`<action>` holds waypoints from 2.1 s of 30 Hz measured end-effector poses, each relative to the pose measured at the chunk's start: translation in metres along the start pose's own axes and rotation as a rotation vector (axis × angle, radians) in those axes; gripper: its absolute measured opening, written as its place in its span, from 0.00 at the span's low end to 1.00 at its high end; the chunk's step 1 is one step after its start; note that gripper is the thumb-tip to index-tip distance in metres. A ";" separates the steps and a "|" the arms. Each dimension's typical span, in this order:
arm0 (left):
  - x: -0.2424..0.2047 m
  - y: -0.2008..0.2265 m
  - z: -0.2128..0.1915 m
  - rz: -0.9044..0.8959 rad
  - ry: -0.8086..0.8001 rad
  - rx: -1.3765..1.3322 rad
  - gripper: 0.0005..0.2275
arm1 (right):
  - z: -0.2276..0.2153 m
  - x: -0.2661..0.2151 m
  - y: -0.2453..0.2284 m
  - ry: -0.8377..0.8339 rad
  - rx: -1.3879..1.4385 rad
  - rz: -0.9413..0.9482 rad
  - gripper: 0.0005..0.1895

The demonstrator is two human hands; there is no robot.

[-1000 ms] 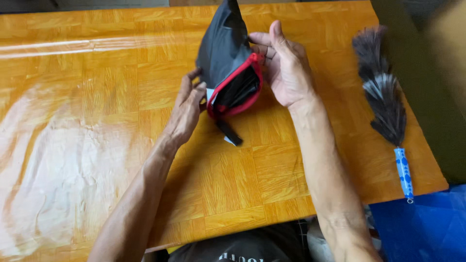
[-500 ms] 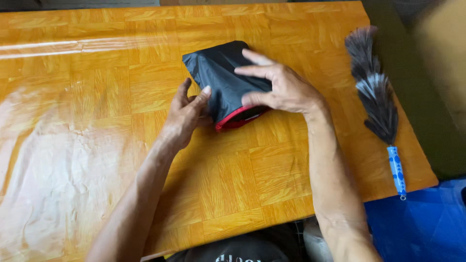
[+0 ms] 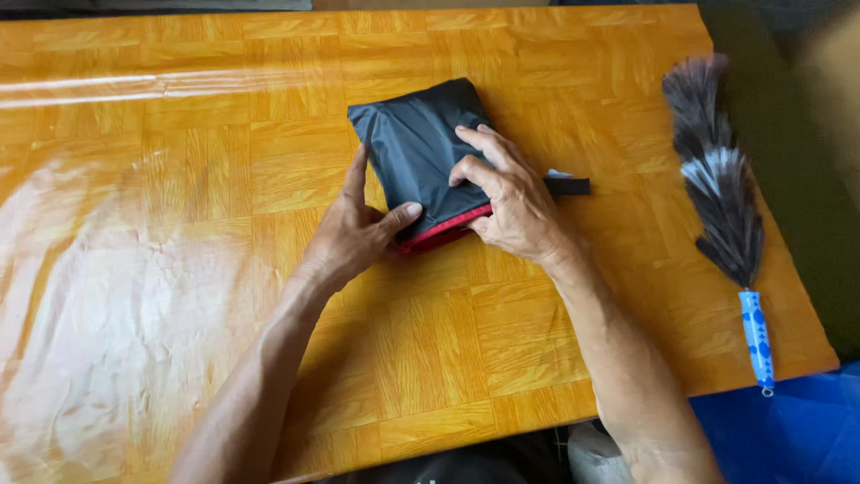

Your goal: The person folds a black garment into a compact square, places it into a small black pouch, and then takes a larger black shipping bag and wipes it with a duster.

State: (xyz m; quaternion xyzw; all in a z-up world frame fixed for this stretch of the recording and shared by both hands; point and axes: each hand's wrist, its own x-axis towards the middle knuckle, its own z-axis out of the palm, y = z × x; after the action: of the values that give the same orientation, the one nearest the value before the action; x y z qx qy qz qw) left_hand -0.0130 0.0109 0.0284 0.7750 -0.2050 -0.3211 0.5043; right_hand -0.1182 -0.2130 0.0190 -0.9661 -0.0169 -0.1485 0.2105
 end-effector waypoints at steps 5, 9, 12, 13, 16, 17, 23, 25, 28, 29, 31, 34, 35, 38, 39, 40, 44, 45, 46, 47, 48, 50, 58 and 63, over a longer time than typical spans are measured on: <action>0.016 -0.036 0.008 -0.051 -0.045 -0.299 0.49 | 0.011 -0.003 -0.012 0.034 -0.106 0.003 0.23; 0.011 -0.017 0.004 -0.130 -0.040 -0.413 0.46 | -0.033 -0.005 -0.075 -0.106 -0.046 0.143 0.36; 0.013 -0.019 0.006 -0.121 -0.044 -0.399 0.47 | -0.017 -0.020 -0.089 0.112 -0.143 -0.097 0.35; 0.013 -0.021 0.005 -0.123 -0.041 -0.405 0.47 | -0.004 -0.023 -0.093 0.107 -0.143 -0.101 0.35; 0.016 -0.026 0.006 -0.090 -0.056 -0.389 0.46 | 0.036 -0.031 -0.097 0.162 -0.064 -0.098 0.26; 0.017 -0.028 0.007 -0.104 -0.048 -0.402 0.47 | 0.050 -0.032 -0.093 0.206 -0.084 -0.088 0.24; 0.020 -0.032 0.008 -0.089 0.016 -0.261 0.47 | 0.086 -0.027 -0.091 0.461 -0.234 -0.075 0.17; 0.025 -0.040 0.012 -0.100 0.018 -0.224 0.46 | 0.088 -0.027 -0.093 0.483 -0.303 -0.056 0.16; 0.029 -0.048 0.015 0.007 0.028 -0.230 0.46 | 0.086 -0.027 -0.097 0.486 -0.358 -0.076 0.11; 0.027 -0.046 0.015 -0.006 0.033 -0.255 0.45 | 0.090 -0.031 -0.095 0.484 -0.346 -0.049 0.09; 0.026 -0.039 0.013 -0.017 0.046 -0.279 0.45 | 0.089 -0.031 -0.094 0.483 -0.330 -0.029 0.07; 0.017 -0.029 0.011 0.033 0.035 -0.301 0.43 | 0.079 -0.033 -0.100 0.474 -0.340 -0.075 0.05; 0.012 -0.023 0.010 0.020 0.021 -0.306 0.42 | 0.076 -0.034 -0.100 0.458 -0.326 -0.072 0.05; 0.009 -0.015 0.009 -0.013 0.017 -0.249 0.41 | 0.072 -0.037 -0.097 0.427 -0.277 -0.065 0.05; 0.010 -0.013 0.009 -0.019 0.019 -0.185 0.41 | 0.071 -0.037 -0.095 0.422 -0.252 -0.058 0.06; 0.009 -0.012 0.009 -0.023 0.020 -0.190 0.41 | 0.071 -0.037 -0.094 0.416 -0.251 -0.060 0.06; 0.000 0.001 0.004 -0.061 0.007 -0.001 0.47 | 0.073 -0.038 -0.093 0.410 -0.183 -0.051 0.06; -0.002 0.008 0.001 -0.076 -0.010 0.028 0.47 | 0.073 -0.036 -0.091 0.410 -0.185 -0.043 0.06; 0.000 0.008 0.000 -0.070 -0.010 0.026 0.47 | 0.072 -0.035 -0.090 0.412 -0.191 -0.046 0.06; 0.002 0.008 -0.001 -0.066 -0.015 0.018 0.45 | 0.072 -0.034 -0.088 0.403 -0.200 -0.042 0.06; 0.000 0.003 0.000 -0.079 -0.020 0.005 0.43 | 0.075 -0.036 -0.089 0.379 -0.200 -0.034 0.06; -0.001 0.008 -0.005 -0.125 -0.009 -0.055 0.34 | 0.069 -0.035 -0.099 0.367 -0.194 -0.035 0.08; 0.009 -0.017 -0.013 0.376 0.202 0.310 0.49 | 0.034 -0.025 -0.103 0.374 0.147 -0.036 0.04; -0.005 0.000 -0.031 1.195 0.122 0.529 0.20 | 0.017 -0.021 -0.096 0.320 0.816 0.461 0.06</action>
State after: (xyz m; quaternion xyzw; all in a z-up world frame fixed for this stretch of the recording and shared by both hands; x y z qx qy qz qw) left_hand 0.0052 0.0343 0.0389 0.6424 -0.6432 0.1201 0.3991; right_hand -0.1424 -0.1181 0.0362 -0.7486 0.1731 -0.2258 0.5989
